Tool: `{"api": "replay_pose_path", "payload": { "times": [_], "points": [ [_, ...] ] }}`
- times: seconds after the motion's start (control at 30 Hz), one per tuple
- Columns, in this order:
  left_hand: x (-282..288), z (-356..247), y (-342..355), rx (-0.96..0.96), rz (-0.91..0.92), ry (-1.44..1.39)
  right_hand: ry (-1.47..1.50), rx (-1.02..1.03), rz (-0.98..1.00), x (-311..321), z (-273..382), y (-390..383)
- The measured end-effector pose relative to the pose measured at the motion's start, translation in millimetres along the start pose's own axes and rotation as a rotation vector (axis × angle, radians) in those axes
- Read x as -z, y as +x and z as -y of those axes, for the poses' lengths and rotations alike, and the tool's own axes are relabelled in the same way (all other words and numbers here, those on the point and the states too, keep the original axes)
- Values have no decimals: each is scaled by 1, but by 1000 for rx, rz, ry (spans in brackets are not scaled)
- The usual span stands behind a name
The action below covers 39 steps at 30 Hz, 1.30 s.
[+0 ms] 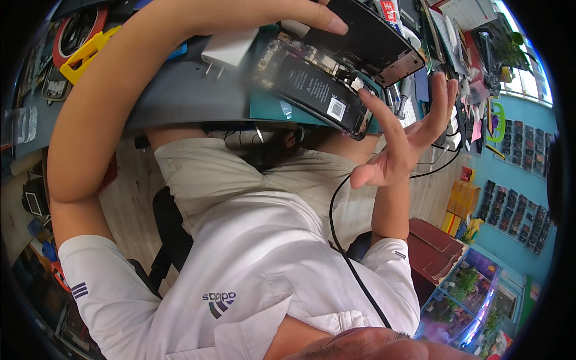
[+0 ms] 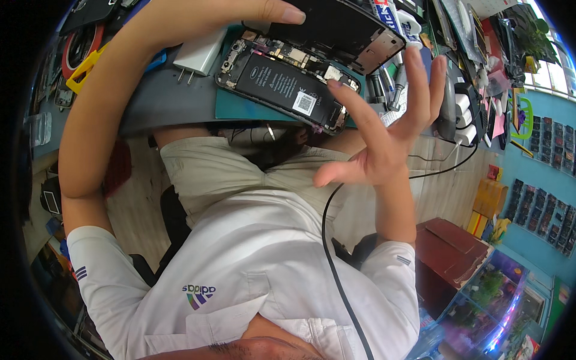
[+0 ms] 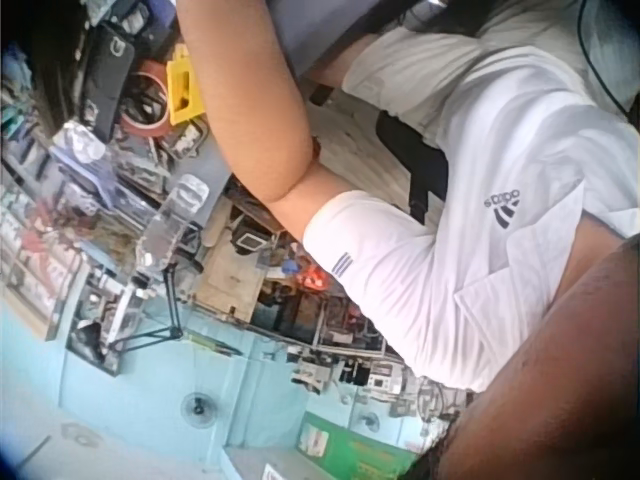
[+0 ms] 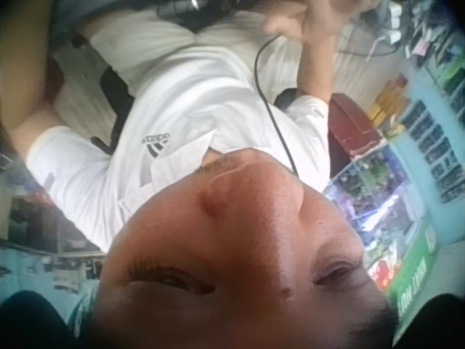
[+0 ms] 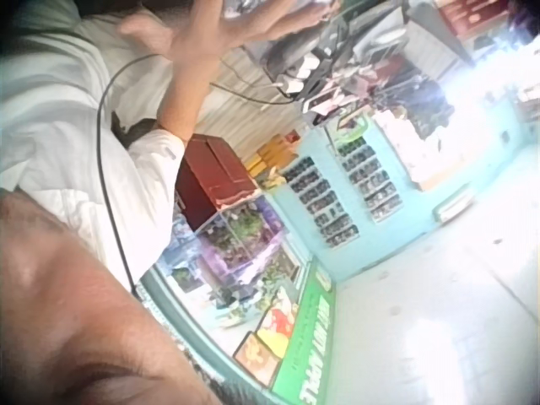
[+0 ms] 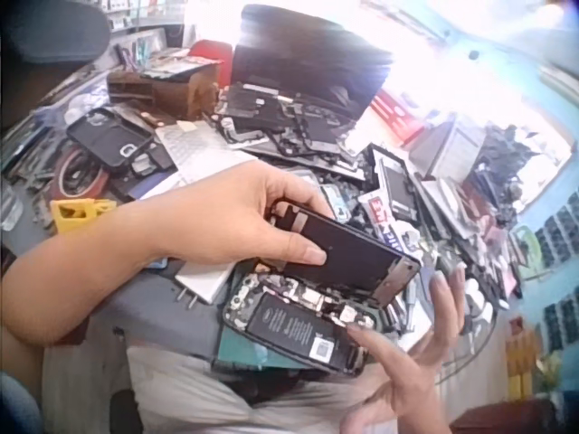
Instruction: The person disassembles a smartphone by removing the back cover and using a screwdriver to unscrew internal components. They then use a plastic pry tool to separate the screen assembly from the phone's frame and disconnect internal ribbon cables.
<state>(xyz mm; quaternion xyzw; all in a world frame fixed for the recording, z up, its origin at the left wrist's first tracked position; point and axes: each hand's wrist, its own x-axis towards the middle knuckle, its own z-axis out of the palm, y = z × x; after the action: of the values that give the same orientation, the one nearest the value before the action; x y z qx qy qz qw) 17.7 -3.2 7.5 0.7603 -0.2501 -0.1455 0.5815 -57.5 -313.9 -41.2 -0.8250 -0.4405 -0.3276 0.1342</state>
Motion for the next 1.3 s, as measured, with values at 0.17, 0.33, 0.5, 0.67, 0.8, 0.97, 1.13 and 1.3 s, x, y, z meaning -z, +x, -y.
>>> {"api": "replay_pose_path", "payload": {
  "times": [0.17,0.33,0.5,0.67,0.8,0.97,1.13,1.3],
  "points": [
    [5,11,-3,-40,42,-169,13,-95,30,-7,22,4],
    [4,9,-3,-17,37,-137,-79,-77,99,-9,20,7],
    [5,12,-2,-47,45,-133,-103,-61,113,-13,23,11],
    [4,18,-1,-112,56,-181,-115,-75,143,-12,23,15],
    [5,15,-3,-101,58,-174,-105,-88,149,-12,23,16],
    [6,12,-5,-100,52,-166,-91,-94,146,-10,23,18],
    [6,11,-6,-101,21,-89,-69,-125,141,-8,26,22],
    [8,9,-7,-56,30,-81,20,-172,138,-3,30,31]
  ]
}}
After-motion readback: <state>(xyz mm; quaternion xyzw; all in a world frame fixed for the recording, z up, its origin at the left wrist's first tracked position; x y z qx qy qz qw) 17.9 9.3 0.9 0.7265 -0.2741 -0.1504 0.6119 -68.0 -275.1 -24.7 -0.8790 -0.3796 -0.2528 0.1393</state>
